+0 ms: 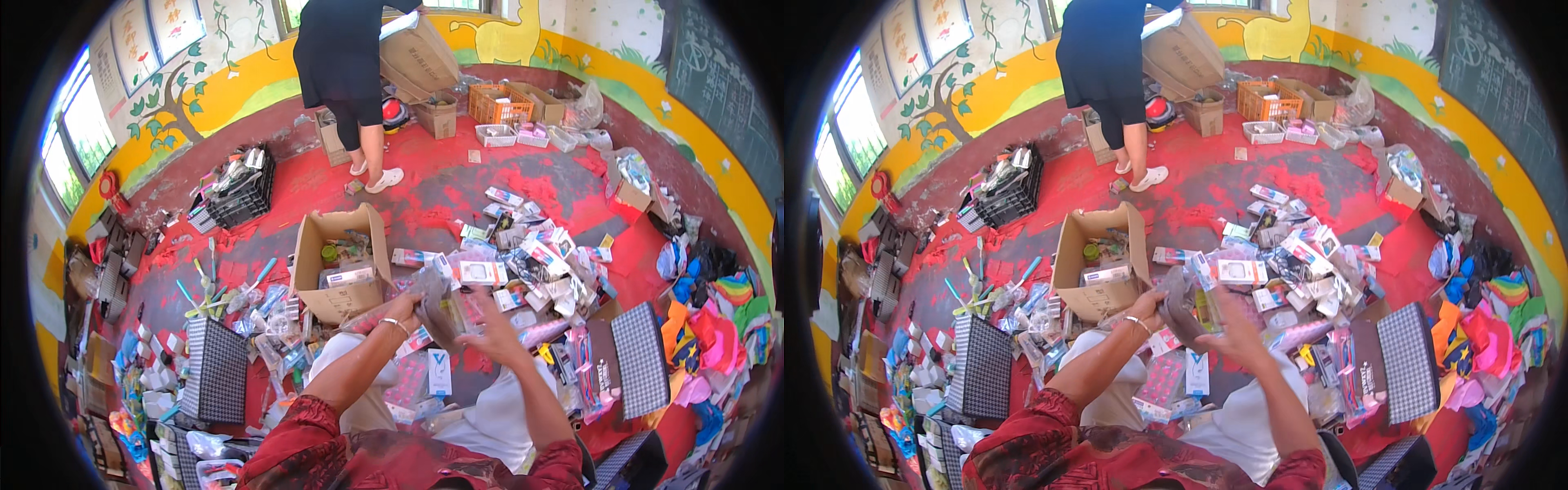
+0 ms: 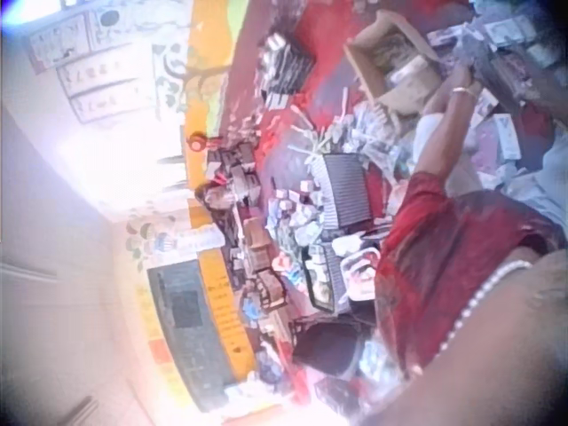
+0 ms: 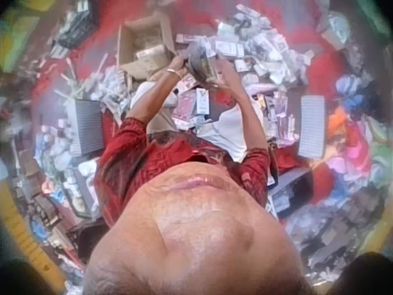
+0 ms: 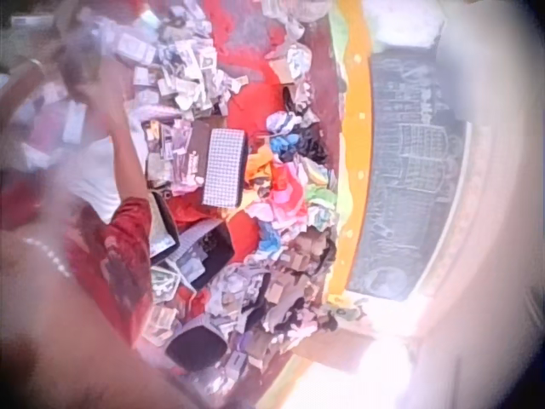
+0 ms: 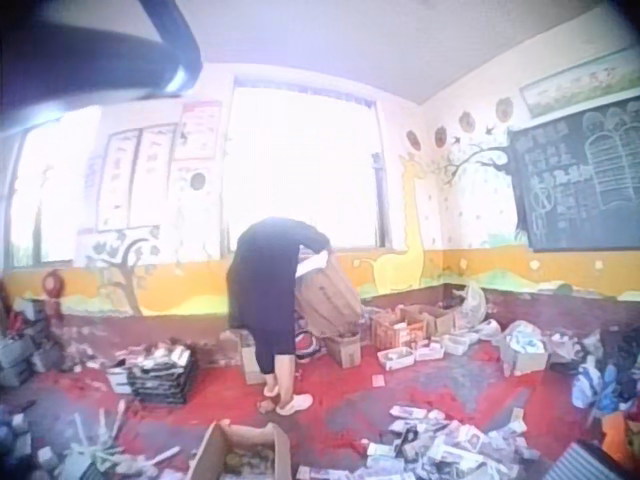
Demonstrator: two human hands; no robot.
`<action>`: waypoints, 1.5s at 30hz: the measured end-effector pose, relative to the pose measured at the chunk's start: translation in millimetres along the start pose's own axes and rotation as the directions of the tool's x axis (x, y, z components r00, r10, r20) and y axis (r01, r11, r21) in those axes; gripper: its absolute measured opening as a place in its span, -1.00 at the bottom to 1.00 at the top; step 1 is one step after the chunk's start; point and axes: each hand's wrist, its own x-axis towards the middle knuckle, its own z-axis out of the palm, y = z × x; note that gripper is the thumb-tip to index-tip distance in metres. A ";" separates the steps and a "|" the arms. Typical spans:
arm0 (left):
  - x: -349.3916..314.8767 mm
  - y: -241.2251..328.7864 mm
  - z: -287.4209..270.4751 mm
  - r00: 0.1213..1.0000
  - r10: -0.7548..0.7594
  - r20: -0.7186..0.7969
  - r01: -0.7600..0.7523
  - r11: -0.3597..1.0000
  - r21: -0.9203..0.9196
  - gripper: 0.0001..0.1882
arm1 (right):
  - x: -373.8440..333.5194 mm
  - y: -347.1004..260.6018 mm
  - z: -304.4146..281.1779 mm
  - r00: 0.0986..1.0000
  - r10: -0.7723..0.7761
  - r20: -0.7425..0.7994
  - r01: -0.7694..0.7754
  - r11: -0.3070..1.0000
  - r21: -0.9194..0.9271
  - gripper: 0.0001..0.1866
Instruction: The person sits on the floor and repeatedly wipes small yellow balls inside plastic blister packs using a cloth. They pick up each pack, wipe the surface, and place it into a black tray. The person also briefly handles a small box of earbuds.
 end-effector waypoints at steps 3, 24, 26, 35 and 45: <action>12.6 -3.8 -20.1 0.993 -0.119 0.003 0.119 0.993 0.016 -0.64 | 42.1 19.4 49.2 0.993 0.033 0.118 -0.027 0.999 -0.047 -0.03; 60.3 -14.3 -24.4 0.959 -0.279 0.047 0.220 0.839 0.498 -0.72 | 82.9 71.5 34.0 0.869 0.420 -0.261 -0.478 0.849 -0.226 -0.75; 58.2 -13.8 -22.3 0.959 -0.283 0.024 0.232 0.829 0.509 -0.72 | 80.5 71.8 32.8 0.877 0.401 -0.266 -0.456 0.868 -0.196 -0.68; 52.1 -9.7 -17.8 0.956 -0.273 0.111 0.181 0.841 0.509 -0.59 | 78.3 88.7 37.3 0.840 0.397 -0.370 -0.433 0.901 -0.016 -0.67; 58.5 -11.3 -28.6 0.939 -0.337 0.068 0.291 0.884 0.366 -0.40 | 80.6 92.5 27.2 0.848 0.412 -0.333 -0.339 0.905 0.257 -0.74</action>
